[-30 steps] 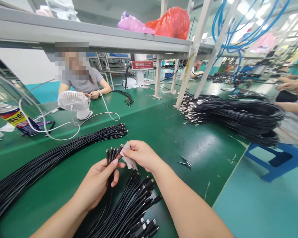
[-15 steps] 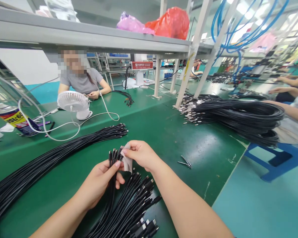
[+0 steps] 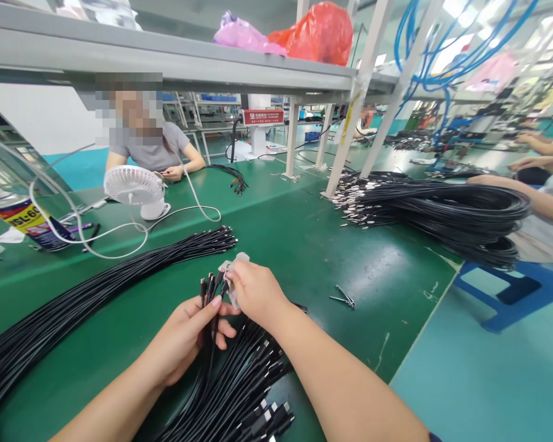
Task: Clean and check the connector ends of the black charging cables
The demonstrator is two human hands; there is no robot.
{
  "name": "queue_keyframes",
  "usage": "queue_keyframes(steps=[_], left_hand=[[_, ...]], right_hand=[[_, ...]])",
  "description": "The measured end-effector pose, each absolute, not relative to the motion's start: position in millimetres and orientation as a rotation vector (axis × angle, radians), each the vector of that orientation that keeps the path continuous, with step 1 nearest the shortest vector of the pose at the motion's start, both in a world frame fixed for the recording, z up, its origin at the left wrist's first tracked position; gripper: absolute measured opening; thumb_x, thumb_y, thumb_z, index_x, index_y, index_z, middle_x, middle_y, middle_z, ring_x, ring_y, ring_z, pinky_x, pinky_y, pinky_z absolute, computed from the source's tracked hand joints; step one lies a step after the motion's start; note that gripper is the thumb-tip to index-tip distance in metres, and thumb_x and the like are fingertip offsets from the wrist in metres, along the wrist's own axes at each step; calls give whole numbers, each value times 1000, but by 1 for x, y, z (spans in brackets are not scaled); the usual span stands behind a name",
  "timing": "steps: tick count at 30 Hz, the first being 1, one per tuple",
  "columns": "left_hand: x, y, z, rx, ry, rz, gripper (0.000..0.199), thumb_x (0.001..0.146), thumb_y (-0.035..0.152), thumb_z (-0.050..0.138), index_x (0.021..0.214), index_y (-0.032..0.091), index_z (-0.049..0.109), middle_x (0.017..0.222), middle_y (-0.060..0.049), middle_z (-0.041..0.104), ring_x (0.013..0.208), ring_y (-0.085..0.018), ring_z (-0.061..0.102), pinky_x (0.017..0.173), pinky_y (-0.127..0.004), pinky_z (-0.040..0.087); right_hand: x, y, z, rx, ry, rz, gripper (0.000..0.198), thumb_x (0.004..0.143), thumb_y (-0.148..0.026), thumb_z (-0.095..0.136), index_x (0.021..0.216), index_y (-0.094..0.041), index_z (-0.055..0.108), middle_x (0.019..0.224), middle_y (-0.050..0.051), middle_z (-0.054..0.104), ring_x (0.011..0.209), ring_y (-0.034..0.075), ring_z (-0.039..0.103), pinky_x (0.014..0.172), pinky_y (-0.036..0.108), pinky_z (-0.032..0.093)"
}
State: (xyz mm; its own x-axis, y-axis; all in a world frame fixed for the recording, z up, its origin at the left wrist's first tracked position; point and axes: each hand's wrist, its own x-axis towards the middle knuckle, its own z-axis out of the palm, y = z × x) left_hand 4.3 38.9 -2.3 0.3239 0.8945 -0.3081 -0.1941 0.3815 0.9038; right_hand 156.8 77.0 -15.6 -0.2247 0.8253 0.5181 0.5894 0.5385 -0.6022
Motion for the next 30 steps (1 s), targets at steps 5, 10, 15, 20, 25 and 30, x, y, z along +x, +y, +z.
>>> queue_keyframes(steps=[5, 10, 15, 20, 25, 30], left_hand=[[4, 39, -3, 836, 947, 861, 43, 62, 49, 81, 69, 13, 59, 80, -9, 75, 50, -13, 64, 47, -24, 54], [2, 39, -4, 844, 903, 847, 41, 68, 49, 77, 67, 14, 56, 88, -11, 76, 51, -14, 65, 49, -26, 54], [3, 38, -2, 861, 903, 843, 40, 70, 49, 75, 68, 15, 55, 84, -12, 76, 47, -13, 63, 45, -24, 50], [3, 37, 1, 871, 901, 816, 42, 70, 53, 73, 77, 13, 61, 67, -11, 73, 44, -13, 60, 44, -23, 47], [4, 37, 1, 947, 893, 817, 43, 66, 49, 78, 84, 12, 63, 72, -9, 73, 47, -13, 60, 44, -22, 47], [4, 39, -6, 977, 983, 866, 34, 65, 35, 81, 75, 16, 55, 80, -6, 72, 55, -14, 64, 46, -23, 49]], right_hand=[[155, 75, -19, -1208, -1973, 204, 23, 91, -20, 35, 68, -22, 40, 61, 0, 45, 57, 14, 41, 56, 27, 30], [160, 75, -10, -1219, -1776, 251, 27, 90, -25, 38, 64, -22, 35, 61, 0, 44, 57, 15, 40, 57, 28, 30], [176, 79, 0, -1186, -1725, 677, 30, 91, -32, 44, 63, -21, 39, 60, -2, 40, 57, 12, 38, 56, 25, 31], [175, 80, -2, -997, -1805, 1270, 34, 89, -48, 49, 75, -18, 54, 65, -2, 45, 57, 10, 39, 53, 22, 31], [172, 80, -6, -941, -1753, 1442, 36, 81, -51, 61, 77, -17, 52, 68, -2, 50, 58, 9, 42, 53, 21, 35], [177, 82, -9, -911, -1690, 1577, 36, 74, -47, 71, 79, -16, 54, 69, 0, 59, 61, 12, 54, 52, 22, 41]])
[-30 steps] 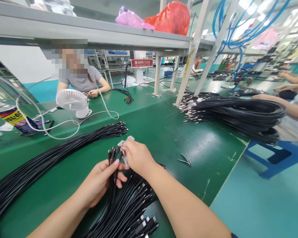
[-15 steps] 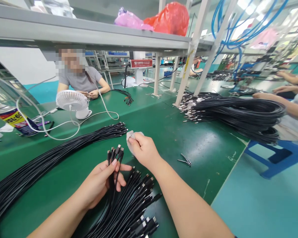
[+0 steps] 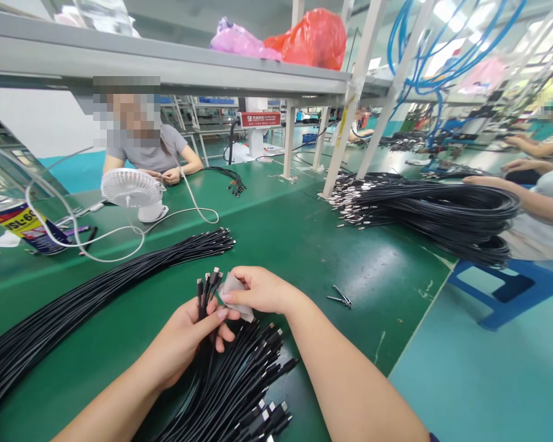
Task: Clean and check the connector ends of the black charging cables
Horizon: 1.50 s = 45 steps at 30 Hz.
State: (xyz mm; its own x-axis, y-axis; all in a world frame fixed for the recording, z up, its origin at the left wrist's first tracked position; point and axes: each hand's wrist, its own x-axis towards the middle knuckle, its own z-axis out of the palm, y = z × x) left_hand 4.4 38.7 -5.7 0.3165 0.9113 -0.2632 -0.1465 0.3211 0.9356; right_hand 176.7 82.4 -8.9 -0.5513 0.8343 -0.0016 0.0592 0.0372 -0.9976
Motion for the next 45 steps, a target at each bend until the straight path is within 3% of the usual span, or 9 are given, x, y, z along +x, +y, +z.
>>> queue_keyframes(steps=[9, 14, 25, 34, 41, 45], left_hand=[[4, 41, -10, 1015, 988, 897, 35, 68, 37, 78, 73, 18, 49, 72, -3, 69, 57, -14, 64, 44, -22, 47], [4, 41, -9, 1018, 977, 883, 38, 66, 37, 79, 69, 18, 46, 71, -4, 70, 51, -11, 59, 42, -20, 41], [3, 41, -10, 1029, 971, 883, 35, 65, 37, 79, 67, 18, 50, 66, -1, 66, 52, -11, 57, 44, -21, 43], [1, 43, -6, 1025, 952, 881, 37, 68, 39, 78, 63, 17, 49, 66, -1, 65, 47, -8, 50, 41, -19, 36], [3, 43, -11, 1033, 956, 870, 34, 66, 41, 79, 75, 14, 60, 70, -2, 66, 55, -11, 58, 47, -22, 45], [0, 45, -14, 996, 1003, 883, 35, 66, 38, 80, 75, 16, 53, 78, -5, 71, 67, -14, 64, 52, -22, 48]], right_hand=[[172, 78, -2, -1004, -1664, 1623, 35, 83, -50, 57, 76, -15, 58, 57, -1, 58, 43, 8, 49, 41, 20, 38], [176, 80, -1, -1106, -1660, 1427, 36, 69, -44, 75, 65, -16, 52, 57, -4, 53, 49, 7, 44, 43, 18, 32], [175, 81, -5, -960, -1699, 1693, 25, 75, -35, 70, 77, -14, 58, 64, 0, 62, 52, 9, 53, 46, 19, 40], [176, 79, 2, -1042, -1607, 1604, 35, 74, -47, 70, 72, -15, 57, 59, 1, 63, 48, 11, 57, 42, 20, 41], [168, 79, -6, -936, -1486, 1643, 33, 68, -42, 76, 71, -15, 56, 56, -2, 60, 48, 9, 53, 43, 18, 38], [163, 81, -9, -1034, -1465, 1594, 34, 73, -47, 68, 68, -15, 57, 52, -3, 56, 43, 7, 47, 41, 18, 35]])
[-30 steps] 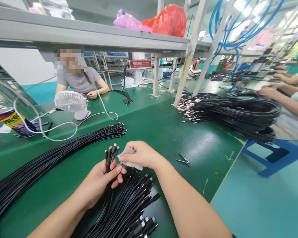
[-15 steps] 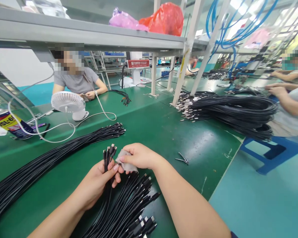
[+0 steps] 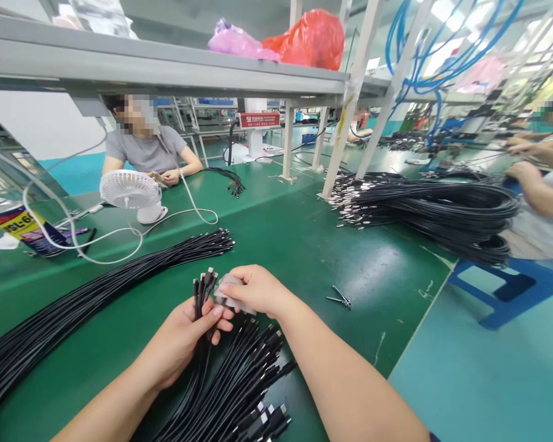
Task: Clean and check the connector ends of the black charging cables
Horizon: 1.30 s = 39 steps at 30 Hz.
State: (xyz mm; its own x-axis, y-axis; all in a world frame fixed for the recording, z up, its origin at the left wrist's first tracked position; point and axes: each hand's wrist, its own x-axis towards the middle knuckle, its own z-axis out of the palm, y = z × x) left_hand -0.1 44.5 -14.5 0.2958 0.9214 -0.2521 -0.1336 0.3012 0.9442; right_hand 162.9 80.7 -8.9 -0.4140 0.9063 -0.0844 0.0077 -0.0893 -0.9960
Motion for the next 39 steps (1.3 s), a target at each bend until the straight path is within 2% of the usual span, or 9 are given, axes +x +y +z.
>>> queue_keyframes(steps=[5, 9, 12, 17, 22, 29, 35, 39], left_hand=[[-3, 44, -12, 934, 985, 838, 45, 63, 35, 83, 68, 19, 41, 73, -3, 70, 61, -12, 62, 53, -21, 47], [-3, 45, -9, 941, 995, 834, 49, 59, 33, 86, 66, 20, 38, 61, 3, 63, 54, -9, 55, 51, -21, 45], [-3, 45, -8, 969, 1000, 830, 49, 59, 30, 85, 65, 20, 38, 54, 7, 55, 52, -8, 53, 51, -21, 44], [-2, 46, -8, 1004, 1015, 842, 48, 59, 29, 84, 65, 21, 37, 52, 8, 53, 51, -9, 53, 51, -22, 43], [-2, 45, -8, 1004, 1013, 830, 49, 57, 31, 85, 63, 21, 38, 52, 8, 53, 51, -9, 53, 50, -22, 42], [-5, 48, -10, 967, 994, 839, 46, 59, 31, 84, 66, 20, 40, 54, 8, 53, 50, -8, 51, 49, -21, 40], [-7, 50, -12, 979, 996, 840, 47, 58, 32, 85, 66, 20, 40, 53, 9, 51, 50, -8, 51, 49, -21, 40], [-6, 49, -11, 966, 998, 834, 48, 57, 33, 85, 66, 20, 40, 54, 9, 51, 50, -8, 51, 49, -22, 41]], right_hand=[[163, 81, -7, -1133, -1435, 1552, 38, 69, -52, 71, 66, -16, 56, 49, -3, 54, 40, 7, 44, 38, 18, 29], [164, 81, -6, -1047, -1349, 1577, 42, 62, -50, 78, 71, -15, 57, 59, -2, 58, 50, 8, 48, 46, 20, 34], [163, 80, -5, -1004, -1357, 1619, 42, 64, -51, 77, 73, -15, 58, 61, -2, 57, 53, 8, 47, 50, 20, 35], [163, 78, -4, -1028, -1363, 1599, 40, 64, -49, 76, 66, -17, 53, 50, -6, 51, 43, 7, 40, 43, 19, 28], [165, 79, -3, -1022, -1426, 1550, 35, 69, -47, 70, 68, -17, 53, 55, -3, 55, 44, 8, 45, 43, 20, 34], [169, 77, 3, -1172, -1746, 1185, 20, 86, -24, 51, 67, -18, 49, 52, -5, 50, 46, 10, 49, 49, 21, 36], [167, 80, -8, -1255, -2074, 500, 23, 87, -14, 50, 66, -19, 43, 65, -2, 50, 61, 12, 44, 58, 24, 29], [167, 82, -9, -1292, -2014, 424, 19, 88, -16, 49, 69, -19, 45, 67, 0, 52, 62, 13, 44, 60, 25, 30]])
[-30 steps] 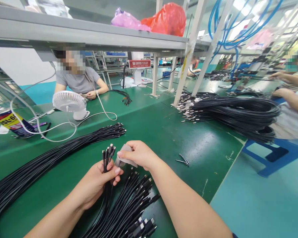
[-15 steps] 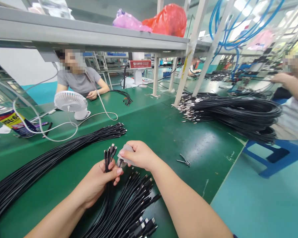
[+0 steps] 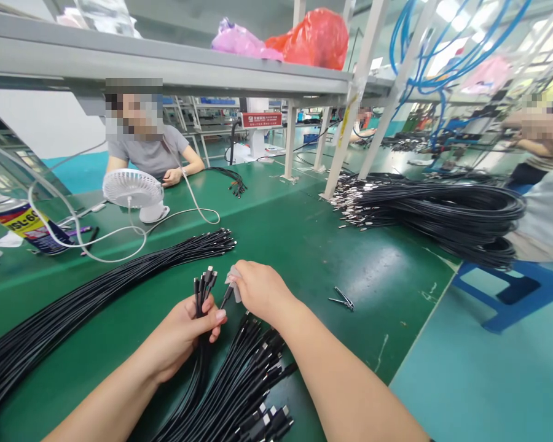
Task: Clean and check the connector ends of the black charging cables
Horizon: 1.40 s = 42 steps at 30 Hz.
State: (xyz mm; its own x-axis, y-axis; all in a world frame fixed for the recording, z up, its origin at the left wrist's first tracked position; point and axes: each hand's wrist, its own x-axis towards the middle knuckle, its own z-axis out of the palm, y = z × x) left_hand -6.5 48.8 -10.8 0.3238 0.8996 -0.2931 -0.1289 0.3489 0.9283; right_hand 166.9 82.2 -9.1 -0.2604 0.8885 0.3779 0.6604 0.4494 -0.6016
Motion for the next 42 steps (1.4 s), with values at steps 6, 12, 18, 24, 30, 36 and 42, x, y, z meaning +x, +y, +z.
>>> queue_keyframes(steps=[6, 12, 18, 24, 30, 36, 42], left_hand=[[-5, 48, -6, 946, 999, 847, 48, 55, 33, 86, 67, 20, 41, 54, 8, 52, 50, -8, 51, 49, -22, 41], [-4, 48, -7, 960, 969, 846, 48, 57, 32, 86, 66, 20, 41, 55, 8, 52, 51, -8, 50, 50, -22, 42], [-4, 47, -10, 961, 952, 848, 47, 60, 29, 85, 66, 20, 39, 58, 6, 55, 54, -8, 51, 52, -22, 43], [-5, 48, -11, 969, 966, 870, 45, 60, 29, 85, 67, 20, 41, 55, 7, 54, 54, -9, 51, 53, -22, 42], [-5, 46, -12, 959, 959, 853, 45, 59, 28, 85, 67, 20, 41, 57, 7, 53, 53, -9, 52, 53, -23, 43], [-4, 46, -9, 948, 969, 895, 46, 59, 29, 85, 66, 20, 41, 56, 7, 53, 53, -9, 51, 52, -23, 42], [-3, 46, -9, 966, 959, 865, 47, 59, 30, 85, 66, 20, 40, 56, 7, 54, 54, -9, 51, 52, -23, 43]], right_hand=[[172, 79, -2, -1123, -1666, 853, 25, 92, -33, 47, 74, -19, 55, 60, -2, 53, 54, 11, 46, 55, 23, 36], [169, 81, -9, -1060, -1707, 1382, 28, 81, -43, 64, 75, -16, 58, 60, -3, 55, 48, 9, 49, 46, 21, 37], [167, 80, -9, -948, -1587, 1693, 38, 69, -49, 74, 78, -15, 59, 57, -3, 58, 48, 8, 51, 42, 18, 38], [165, 79, -5, -1037, -1497, 1649, 41, 72, -55, 68, 73, -15, 58, 55, -3, 58, 40, 8, 48, 38, 19, 34], [171, 78, -3, -922, -1571, 1661, 40, 68, -49, 76, 72, -15, 56, 57, -6, 53, 48, 6, 44, 47, 19, 35], [170, 79, -5, -918, -1544, 1715, 42, 74, -54, 70, 77, -14, 60, 60, -2, 59, 47, 7, 49, 45, 20, 37], [169, 78, -4, -926, -1550, 1766, 41, 67, -49, 77, 76, -14, 59, 61, -2, 61, 44, 6, 49, 41, 17, 36]])
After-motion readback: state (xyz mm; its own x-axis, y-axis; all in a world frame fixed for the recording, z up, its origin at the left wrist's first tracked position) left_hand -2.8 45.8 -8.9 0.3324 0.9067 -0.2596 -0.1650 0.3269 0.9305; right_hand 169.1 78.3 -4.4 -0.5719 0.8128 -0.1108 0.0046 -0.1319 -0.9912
